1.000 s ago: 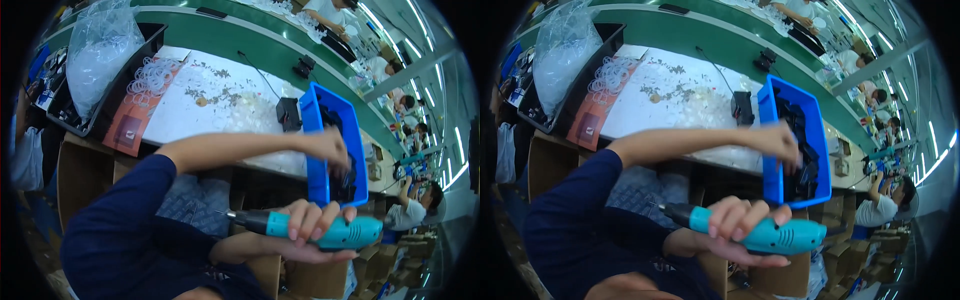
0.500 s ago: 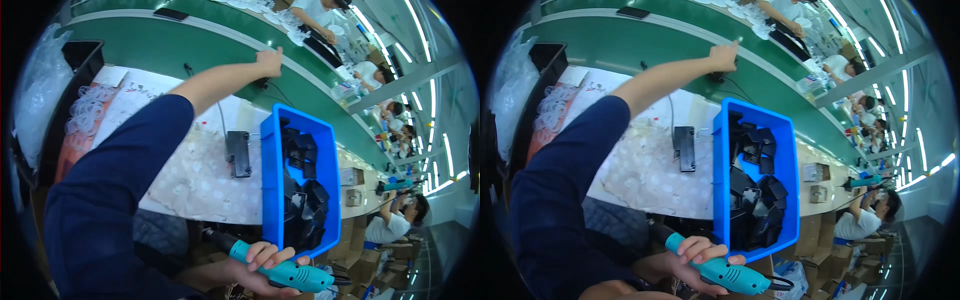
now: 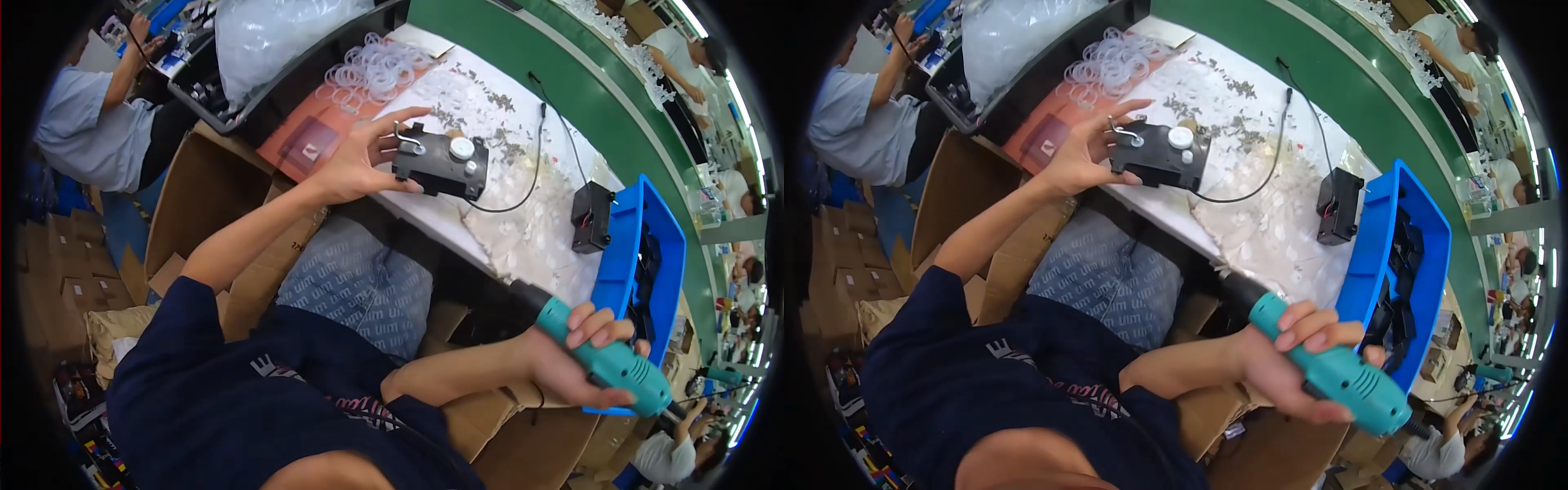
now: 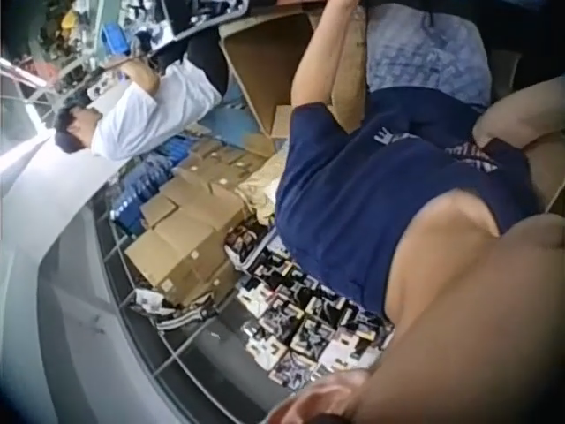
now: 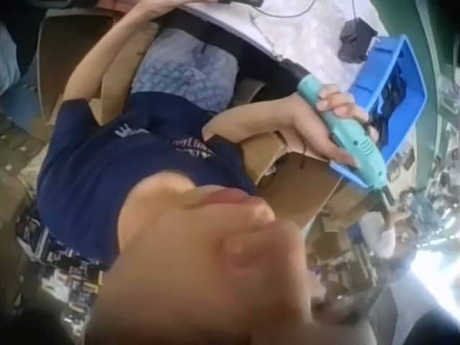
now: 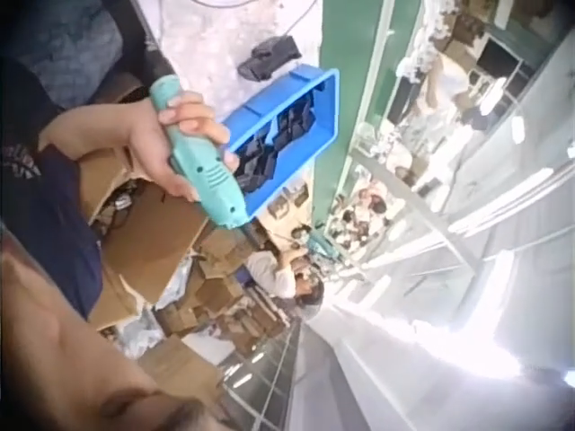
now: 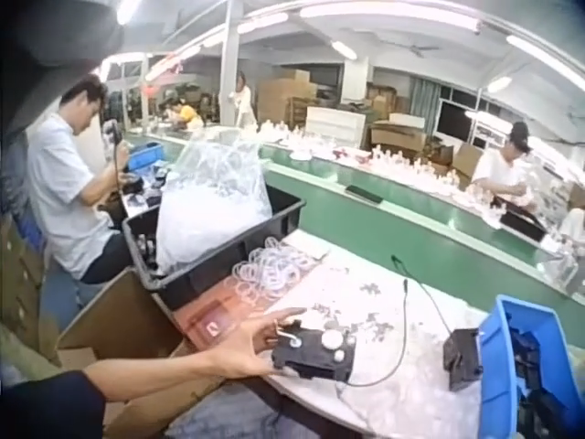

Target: Assembling small electronic components using an electric screwdriver at a factory workbench.

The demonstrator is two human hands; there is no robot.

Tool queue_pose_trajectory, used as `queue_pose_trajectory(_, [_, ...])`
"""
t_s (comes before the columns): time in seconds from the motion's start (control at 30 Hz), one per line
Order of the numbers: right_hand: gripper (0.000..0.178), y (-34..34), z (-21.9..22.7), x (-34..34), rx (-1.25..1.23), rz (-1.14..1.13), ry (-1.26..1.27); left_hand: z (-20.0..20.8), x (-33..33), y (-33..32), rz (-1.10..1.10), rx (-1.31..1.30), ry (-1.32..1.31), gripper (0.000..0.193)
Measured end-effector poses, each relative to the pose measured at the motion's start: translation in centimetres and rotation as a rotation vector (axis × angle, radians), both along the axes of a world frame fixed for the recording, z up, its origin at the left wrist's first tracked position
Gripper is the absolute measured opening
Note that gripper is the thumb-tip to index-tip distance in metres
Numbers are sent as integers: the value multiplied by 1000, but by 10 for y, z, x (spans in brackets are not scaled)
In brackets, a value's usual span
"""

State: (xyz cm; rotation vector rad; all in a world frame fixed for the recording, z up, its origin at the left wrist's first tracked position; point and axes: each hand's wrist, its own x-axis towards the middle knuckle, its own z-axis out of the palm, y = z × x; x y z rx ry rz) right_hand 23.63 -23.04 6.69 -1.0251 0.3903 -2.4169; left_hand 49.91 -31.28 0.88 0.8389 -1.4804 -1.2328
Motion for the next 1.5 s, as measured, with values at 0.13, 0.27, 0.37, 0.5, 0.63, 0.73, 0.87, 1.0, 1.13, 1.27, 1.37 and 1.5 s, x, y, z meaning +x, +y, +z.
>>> queue_pose_trajectory(0.13, [58,-10,8,3,-9,16,35,-3,22,5,-29,-41,-51,94])
queue_pose_trajectory(0.27, [57,-40,24,8,33,23,117,-6,36,-9,-72,-129,-426,98])
queue_pose_trajectory(0.37, [54,-63,40,15,89,-19,188,20,45,-15,-162,-386,-617,95])
queue_pose_trajectory(0.5, [58,-100,60,14,157,20,242,33,34,-66,-127,-111,-209,47])
queue_pose_trajectory(0.63, [56,-146,65,16,153,186,413,38,9,-96,19,-346,-570,18])
queue_pose_trajectory(0.73, [48,-164,67,20,140,214,492,40,20,-103,405,-554,-600,21])
queue_pose_trajectory(0.87, [46,-188,55,26,158,178,502,71,39,-125,431,-619,-1086,35])
queue_pose_trajectory(1.0, [47,-192,39,30,105,167,478,111,43,-202,450,-398,-1283,41])
queue_pose_trajectory(1.13, [48,-183,33,21,110,4,565,108,132,-259,412,-142,-1771,42])
queue_pose_trajectory(1.27, [47,-182,31,16,122,1,541,102,187,-232,461,47,-1683,45])
queue_pose_trajectory(1.37, [45,-186,29,16,128,-1,516,132,200,-218,559,103,-1737,46])
queue_pose_trajectory(1.5, [38,-190,23,19,109,43,523,133,263,-249,666,10,-1838,42])
